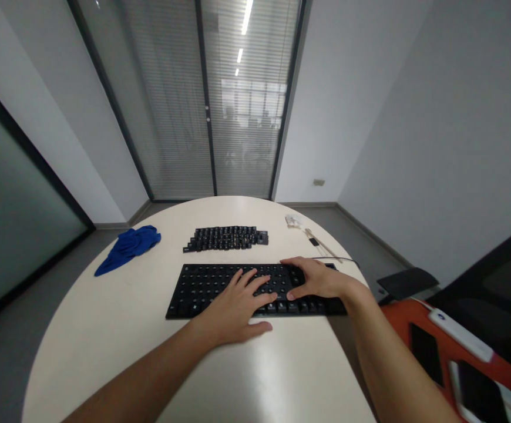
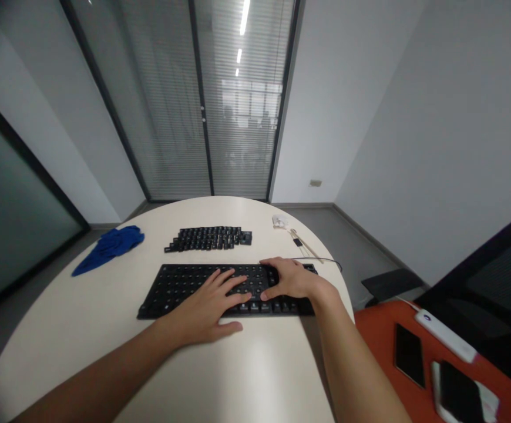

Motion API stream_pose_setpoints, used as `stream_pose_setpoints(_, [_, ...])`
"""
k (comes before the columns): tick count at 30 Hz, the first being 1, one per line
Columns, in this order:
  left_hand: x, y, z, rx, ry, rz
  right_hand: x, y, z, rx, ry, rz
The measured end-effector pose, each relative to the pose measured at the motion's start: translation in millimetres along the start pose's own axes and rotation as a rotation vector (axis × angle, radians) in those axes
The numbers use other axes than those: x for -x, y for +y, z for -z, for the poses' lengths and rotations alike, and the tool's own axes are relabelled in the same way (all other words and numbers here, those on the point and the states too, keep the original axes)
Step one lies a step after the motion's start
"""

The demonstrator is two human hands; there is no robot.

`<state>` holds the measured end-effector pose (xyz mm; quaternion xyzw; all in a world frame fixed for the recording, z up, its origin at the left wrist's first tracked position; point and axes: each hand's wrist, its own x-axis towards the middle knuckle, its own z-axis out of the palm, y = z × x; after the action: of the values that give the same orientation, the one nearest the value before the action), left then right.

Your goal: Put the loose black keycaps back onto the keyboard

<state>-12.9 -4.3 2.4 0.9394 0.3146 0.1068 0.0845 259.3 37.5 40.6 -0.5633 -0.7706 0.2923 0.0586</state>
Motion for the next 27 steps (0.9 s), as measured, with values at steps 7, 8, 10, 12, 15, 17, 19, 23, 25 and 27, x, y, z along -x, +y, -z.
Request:
stream_pose_setpoints(7, [1,-2,-4,-0.026,0.01,-0.009,1,-1,1,-0.004,0.008,0.005])
stream_pose_setpoints(8, [1,-2,-4,-0.032,0.016,-0.011,2,-1,0,0.0,0.012,0.01])
stream_pose_setpoints(10, [1,-1,-4,-0.047,0.028,-0.009,4,1,-1,0.015,0.021,0.03])
stream_pose_setpoints(12, [0,1,-2,-0.063,0.036,-0.001,4,2,-2,0.028,0.046,0.052])
stream_pose_setpoints(15, [-1,4,0,-0.079,0.043,0.003,1,3,-5,0.03,0.115,0.091])
stream_pose_setpoints(17, [-1,4,0,-0.082,0.046,0.0,-3,5,-7,0.023,0.168,0.127])
stream_pose_setpoints(19, [0,3,-1,-0.076,0.051,-0.002,-8,9,-7,0.011,0.229,0.138])
stream_pose_setpoints(23, [0,2,-2,-0.059,0.039,-0.004,-17,26,-2,0.038,0.418,0.018])
stream_pose_setpoints(25, [0,1,-2,-0.056,0.033,-0.006,-19,40,3,0.124,0.535,-0.092])
stream_pose_setpoints(27, [0,0,-1,-0.054,0.033,-0.013,-20,57,7,0.219,0.61,-0.219])
